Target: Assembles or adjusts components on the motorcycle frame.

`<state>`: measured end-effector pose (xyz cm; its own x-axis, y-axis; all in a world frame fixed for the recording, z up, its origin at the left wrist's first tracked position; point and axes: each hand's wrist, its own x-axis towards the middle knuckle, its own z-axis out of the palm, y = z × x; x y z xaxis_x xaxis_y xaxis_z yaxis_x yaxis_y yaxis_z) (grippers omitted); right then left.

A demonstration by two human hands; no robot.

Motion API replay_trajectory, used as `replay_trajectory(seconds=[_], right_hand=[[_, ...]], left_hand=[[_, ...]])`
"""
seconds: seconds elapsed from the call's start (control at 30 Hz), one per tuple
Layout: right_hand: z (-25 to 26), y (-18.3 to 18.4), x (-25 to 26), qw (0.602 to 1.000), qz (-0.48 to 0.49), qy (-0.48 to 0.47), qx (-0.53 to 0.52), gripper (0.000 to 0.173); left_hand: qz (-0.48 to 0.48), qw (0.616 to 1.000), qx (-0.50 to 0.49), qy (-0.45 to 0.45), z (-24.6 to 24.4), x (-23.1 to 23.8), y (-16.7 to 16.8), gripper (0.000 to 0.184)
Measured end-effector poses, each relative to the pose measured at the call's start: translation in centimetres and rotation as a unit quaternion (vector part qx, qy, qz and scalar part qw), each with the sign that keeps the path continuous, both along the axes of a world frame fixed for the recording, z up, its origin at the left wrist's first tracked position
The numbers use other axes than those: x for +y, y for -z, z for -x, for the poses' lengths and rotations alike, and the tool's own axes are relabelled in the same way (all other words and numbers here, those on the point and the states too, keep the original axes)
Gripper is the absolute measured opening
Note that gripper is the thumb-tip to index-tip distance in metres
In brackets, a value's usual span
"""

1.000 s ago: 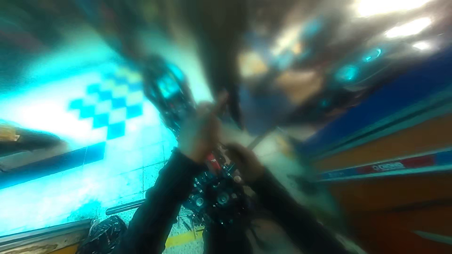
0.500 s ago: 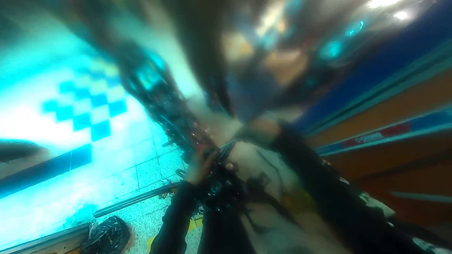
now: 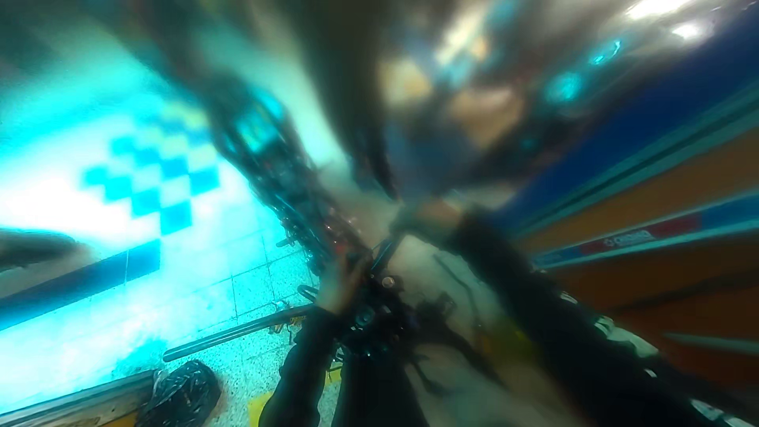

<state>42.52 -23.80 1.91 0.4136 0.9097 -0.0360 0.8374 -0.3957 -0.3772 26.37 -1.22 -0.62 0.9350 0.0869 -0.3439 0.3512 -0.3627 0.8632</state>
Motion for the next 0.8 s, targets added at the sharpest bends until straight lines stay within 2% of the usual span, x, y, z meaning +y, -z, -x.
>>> replay_trajectory(seconds=[0.4, 0.53, 0.7, 0.8], right_hand=[[-0.2, -0.1, -0.2, 1.000, -0.028, 0.012, 0.002, 0.022], [-0.1, 0.4, -0.3, 1.000, 0.002, 0.007, -0.007, 0.026], [2.1, 0.5, -1.4, 0.999, -0.019, 0.037, -0.013, 0.026], [3.1, 0.8, -1.8, 0.998, -0.008, 0.070, -0.001, 0.025]], left_hand=[[-0.008, 1.000, 0.007, -0.018, -0.2, -0.8, 0.0, 0.034], [0.033, 0.999, 0.013, 0.011, -0.8, 0.4, 1.0, 0.031], [0.088, 0.993, 0.035, 0.068, -1.9, 1.7, 1.4, 0.033], [0.031, 0.996, 0.011, 0.086, -1.9, 1.4, 1.0, 0.039]])
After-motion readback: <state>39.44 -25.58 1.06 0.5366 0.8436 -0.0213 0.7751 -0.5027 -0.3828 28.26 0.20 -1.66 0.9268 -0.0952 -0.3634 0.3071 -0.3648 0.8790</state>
